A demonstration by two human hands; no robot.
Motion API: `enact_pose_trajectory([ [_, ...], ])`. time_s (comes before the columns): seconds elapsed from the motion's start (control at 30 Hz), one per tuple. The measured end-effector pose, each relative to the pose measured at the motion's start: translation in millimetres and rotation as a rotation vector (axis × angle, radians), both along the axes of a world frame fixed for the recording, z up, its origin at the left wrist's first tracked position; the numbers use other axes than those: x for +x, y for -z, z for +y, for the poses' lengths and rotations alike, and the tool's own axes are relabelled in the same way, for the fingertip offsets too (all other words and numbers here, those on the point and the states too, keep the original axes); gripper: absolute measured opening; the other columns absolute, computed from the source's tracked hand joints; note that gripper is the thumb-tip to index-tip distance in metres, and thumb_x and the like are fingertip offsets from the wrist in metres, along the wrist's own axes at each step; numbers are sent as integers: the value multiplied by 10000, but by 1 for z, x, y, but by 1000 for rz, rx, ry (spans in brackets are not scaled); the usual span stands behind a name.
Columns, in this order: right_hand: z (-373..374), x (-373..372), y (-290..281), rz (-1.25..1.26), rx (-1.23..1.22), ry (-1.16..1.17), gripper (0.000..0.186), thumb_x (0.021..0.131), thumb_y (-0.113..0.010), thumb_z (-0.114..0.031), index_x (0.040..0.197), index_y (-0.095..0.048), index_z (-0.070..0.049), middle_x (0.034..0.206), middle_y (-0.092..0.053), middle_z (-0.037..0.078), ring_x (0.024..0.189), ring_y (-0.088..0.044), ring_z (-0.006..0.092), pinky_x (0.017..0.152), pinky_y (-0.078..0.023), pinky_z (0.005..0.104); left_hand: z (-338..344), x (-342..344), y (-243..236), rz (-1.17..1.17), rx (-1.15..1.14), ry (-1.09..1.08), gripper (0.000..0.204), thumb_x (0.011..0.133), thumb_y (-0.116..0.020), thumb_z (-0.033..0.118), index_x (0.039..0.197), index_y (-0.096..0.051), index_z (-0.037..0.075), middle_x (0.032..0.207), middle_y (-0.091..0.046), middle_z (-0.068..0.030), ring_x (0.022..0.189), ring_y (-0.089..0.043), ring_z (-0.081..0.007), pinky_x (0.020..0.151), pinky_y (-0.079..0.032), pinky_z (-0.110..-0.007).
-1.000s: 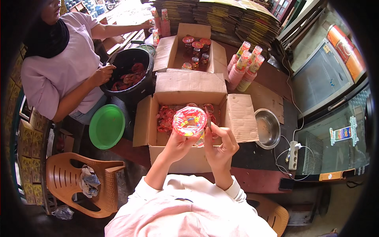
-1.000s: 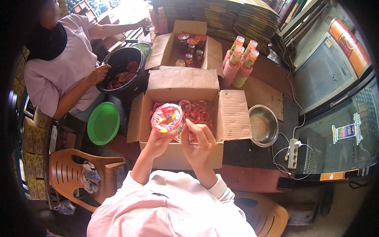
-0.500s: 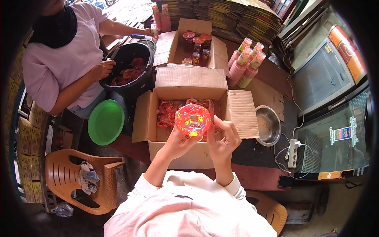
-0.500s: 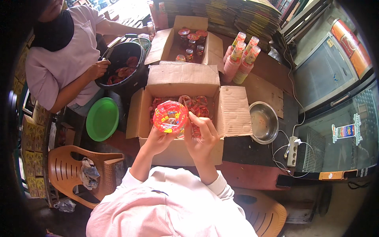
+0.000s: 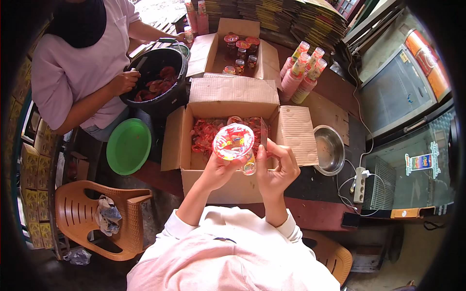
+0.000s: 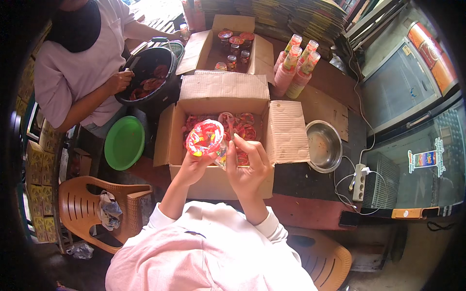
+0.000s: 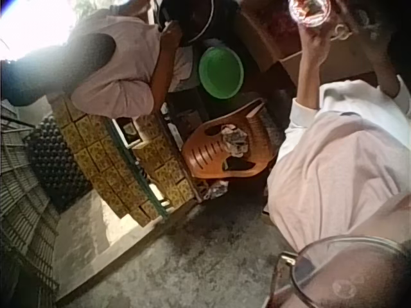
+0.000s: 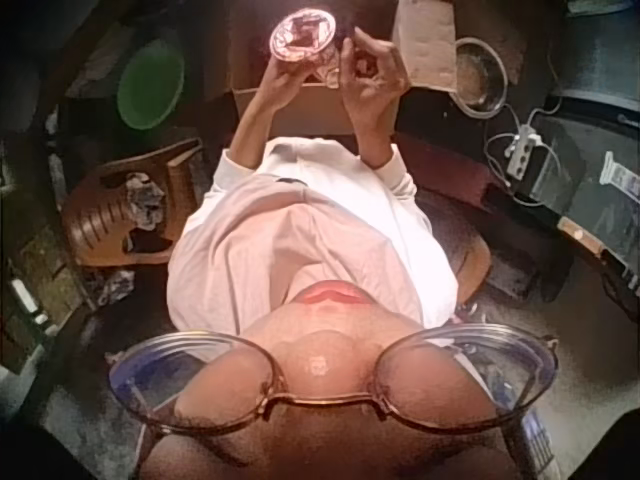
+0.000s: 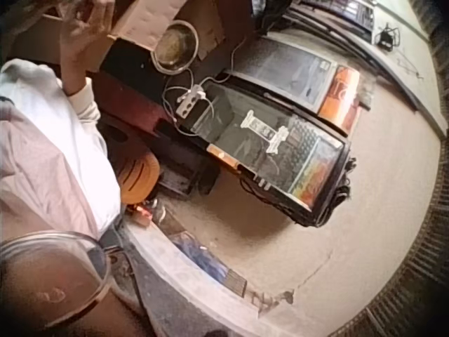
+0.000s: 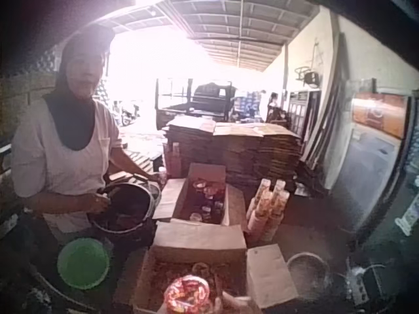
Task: The person sorts through and organizes small packaged food items from a large box, checking labels and placing some items into a separate container while another person assists by providing items from a bucket.
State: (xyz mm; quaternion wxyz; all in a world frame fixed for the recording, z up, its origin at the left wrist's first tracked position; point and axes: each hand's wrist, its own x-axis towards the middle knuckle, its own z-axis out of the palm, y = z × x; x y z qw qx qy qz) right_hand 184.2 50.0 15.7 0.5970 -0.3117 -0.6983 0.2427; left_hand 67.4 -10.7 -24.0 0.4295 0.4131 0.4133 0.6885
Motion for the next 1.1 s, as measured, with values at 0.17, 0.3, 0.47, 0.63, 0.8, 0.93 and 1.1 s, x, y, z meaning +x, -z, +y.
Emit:
enact_pose_trajectory([
  [0.17, -5, -2, 0, -38, 37, -3, 197, 685, -661, 57, 868, -642, -16, 728, -610, 87, 628, -601, 173, 549, -469, 255, 0, -1, 1, 0, -14, 2, 276, 843, -595, 83, 1103, -528, 16, 1049, -571, -28, 970, -516, -107, 846, -418, -270],
  [0.3, -4, -3, 0, -62, 33, -29, 215, 677, -659, 63, 874, -644, -22, 722, -608, 87, 619, -597, 176, 543, -469, 258, 1, 1, 1, 0, 30, 0, 260, 840, -588, 65, 1090, -536, 17, 1059, -562, -25, 979, -512, -108, 851, -417, -271],
  [0.47, -4, -7, 5, -72, 80, -9, 227, 671, -661, 67, 876, -646, -29, 718, -607, 81, 606, -591, 165, 518, -465, 250, 6, 0, -3, 296, 51, -226, 262, 818, -604, 53, 1074, -551, 32, 1044, -568, -42, 954, -523, -127, 843, -417, -280],
  [0.63, 0, -9, 9, -87, 162, 23, 230, 670, -663, 69, 874, -646, -35, 711, -602, 72, 598, -584, 152, 493, -459, 241, 7, 2, -7, 363, 26, -212, 291, 786, -637, 55, 1065, -554, 39, 1066, -553, -71, 969, -517, -174, 841, -409, -306],
  [0.8, 0, -8, 5, -119, 111, 16, 230, 671, -671, 66, 873, -646, -40, 703, -596, 68, 594, -581, 149, 491, -457, 244, 6, -5, 0, 562, 20, -248, 337, 754, -665, 90, 1066, -549, 35, 1128, -508, -94, 1063, -458, -217, 906, -368, -355],
  [0.93, 3, -5, 3, -107, 85, -15, 230, 677, -669, 64, 880, -647, -42, 709, -598, 71, 594, -583, 156, 503, -459, 247, 4, -5, -3, 550, 12, -190, 353, 752, -658, 89, 1082, -543, 39, 1121, -511, -94, 1058, -464, -223, 912, -368, -358],
  [1.1, 11, -2, 3, -62, 36, -83, 213, 693, -663, 55, 886, -646, -33, 725, -609, 84, 619, -599, 177, 543, -470, 266, 2, -5, 0, 445, -75, -54, 363, 791, -635, 56, 1131, -507, 30, 1057, -552, -47, 975, -509, -143, 852, -408, -298],
])
